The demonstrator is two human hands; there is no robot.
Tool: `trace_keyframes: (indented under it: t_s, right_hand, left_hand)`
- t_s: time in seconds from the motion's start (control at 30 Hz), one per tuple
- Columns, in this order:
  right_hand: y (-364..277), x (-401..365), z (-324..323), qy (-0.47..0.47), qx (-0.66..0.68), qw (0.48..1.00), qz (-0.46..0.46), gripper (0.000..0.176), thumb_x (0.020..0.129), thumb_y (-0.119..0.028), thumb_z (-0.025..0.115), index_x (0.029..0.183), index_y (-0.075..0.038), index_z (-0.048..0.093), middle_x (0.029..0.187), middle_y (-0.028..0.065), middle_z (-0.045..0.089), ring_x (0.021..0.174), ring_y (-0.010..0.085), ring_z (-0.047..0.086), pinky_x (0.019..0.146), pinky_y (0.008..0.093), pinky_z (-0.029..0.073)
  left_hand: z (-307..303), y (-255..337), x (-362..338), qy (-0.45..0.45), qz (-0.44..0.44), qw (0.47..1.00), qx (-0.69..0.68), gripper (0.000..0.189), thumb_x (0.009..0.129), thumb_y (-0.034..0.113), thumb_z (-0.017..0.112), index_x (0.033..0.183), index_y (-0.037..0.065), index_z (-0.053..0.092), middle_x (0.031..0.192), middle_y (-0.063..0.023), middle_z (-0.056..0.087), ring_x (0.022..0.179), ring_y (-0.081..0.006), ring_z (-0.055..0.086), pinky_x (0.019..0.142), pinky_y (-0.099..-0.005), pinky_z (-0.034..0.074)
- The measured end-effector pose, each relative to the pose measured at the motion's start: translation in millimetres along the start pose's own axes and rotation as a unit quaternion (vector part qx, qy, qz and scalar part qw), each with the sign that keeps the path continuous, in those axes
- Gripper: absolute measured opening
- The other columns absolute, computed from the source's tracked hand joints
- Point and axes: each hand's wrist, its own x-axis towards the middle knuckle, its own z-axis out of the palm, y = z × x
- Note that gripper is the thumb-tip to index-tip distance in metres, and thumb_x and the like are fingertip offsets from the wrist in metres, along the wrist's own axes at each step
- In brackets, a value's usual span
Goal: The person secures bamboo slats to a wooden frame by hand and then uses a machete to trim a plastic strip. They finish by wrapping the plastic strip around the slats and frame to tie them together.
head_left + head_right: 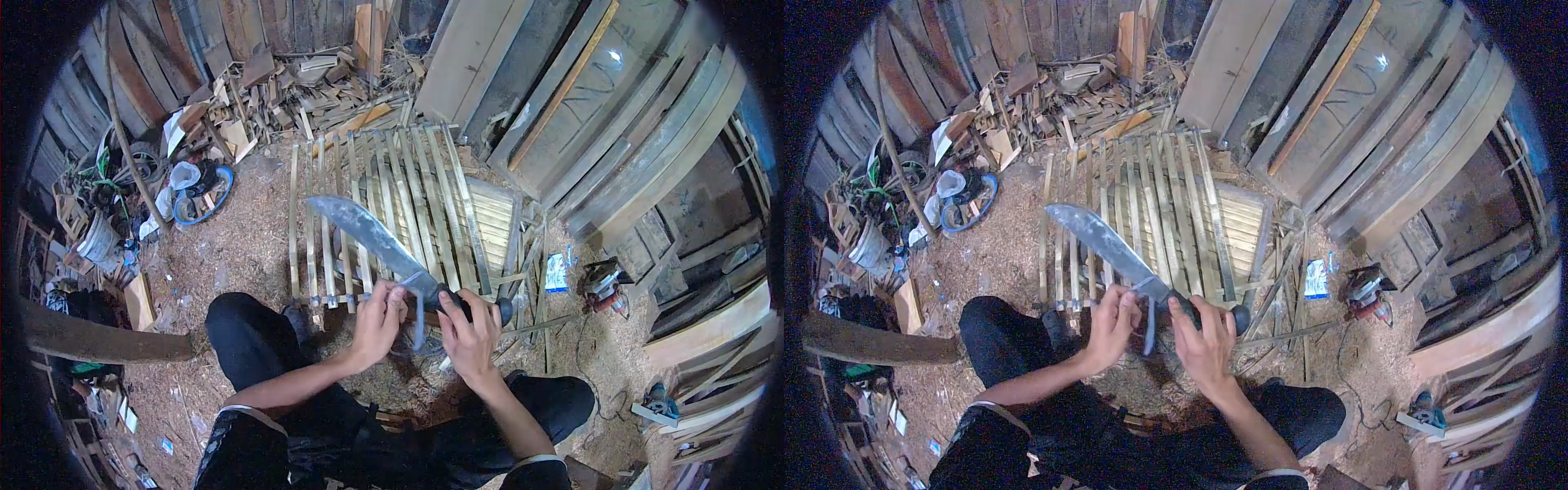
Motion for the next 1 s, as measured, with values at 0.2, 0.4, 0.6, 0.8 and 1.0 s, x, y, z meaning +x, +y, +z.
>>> trace_keyframes:
  t_s: [0.2, 0.4, 0.6, 0.8, 1.0]
  right_hand:
    - [1.8, -1.5, -0.3, -0.02, -0.02, 0.999, -0.018, 0.049, 0.081, -0.011, 0.08, 0.128, -0.016, 0.068, 0.113, 0.0138, 0.064, 0.094, 0.0317, 0.063, 0.082, 0.0434, 0.048]
    - [9.2, 4.9, -8.0, -0.148, 0.008, 0.988, 0.053, 0.051, 0.081, -0.014, 0.08, 0.126, -0.009, 0.058, 0.11, 0.0148, 0.059, 0.084, 0.0326, 0.068, 0.072, 0.0442, 0.056]
    - [4.7, 11.8, -14.6, -0.181, -0.029, 0.981, 0.062, 0.049, 0.088, -0.032, 0.078, 0.124, -0.007, 0.058, 0.103, 0.0134, 0.058, 0.076, 0.0333, 0.068, 0.066, 0.0431, 0.056]
    - [9.0, 10.8, -12.4, -0.121, -0.03, 0.991, 0.05, 0.052, 0.09, -0.048, 0.074, 0.12, -0.009, 0.061, 0.096, 0.0106, 0.058, 0.07, 0.0294, 0.068, 0.06, 0.0401, 0.055]
    - [17.4, 18.8, -18.8, -0.033, -0.071, 0.997, -0.002, 0.044, 0.086, -0.049, 0.077, 0.105, -0.011, 0.068, 0.084, 0.0068, 0.056, 0.061, 0.0227, 0.063, 0.055, 0.0353, 0.052]
  left_hand:
    - [-19.0, -16.0, 25.0, 0.078, -0.008, 0.997, -0.024, 0.03, 0.112, 0.027, 0.047, 0.105, -0.001, 0.056, 0.069, -0.0057, 0.059, 0.061, -0.0127, 0.055, 0.057, -0.0317, 0.046]
    - [-20.7, -18.9, 17.7, 0.012, 0.024, 1.0, -0.008, 0.027, 0.112, 0.028, 0.047, 0.109, 0.002, 0.055, 0.074, 0.002, 0.052, 0.063, -0.0045, 0.044, 0.054, -0.0238, 0.039]
    - [-22.0, -15.9, 16.8, -0.056, -0.008, 0.993, -0.1, 0.028, 0.112, 0.027, 0.047, 0.116, 0.001, 0.058, 0.085, -0.0023, 0.06, 0.065, -0.0063, 0.048, 0.058, -0.0244, 0.041]
    - [-23.4, -14.2, 16.1, -0.07, 0.009, 0.994, -0.084, 0.023, 0.112, 0.019, 0.048, 0.116, 0.0, 0.06, 0.085, -0.0031, 0.06, 0.069, -0.0083, 0.051, 0.063, -0.0263, 0.044]
    - [-25.0, -14.8, 10.4, -0.095, 0.012, 0.991, -0.09, 0.023, 0.11, 0.017, 0.051, 0.118, -0.003, 0.061, 0.087, -0.0045, 0.062, 0.073, -0.0105, 0.055, 0.067, -0.0272, 0.047]
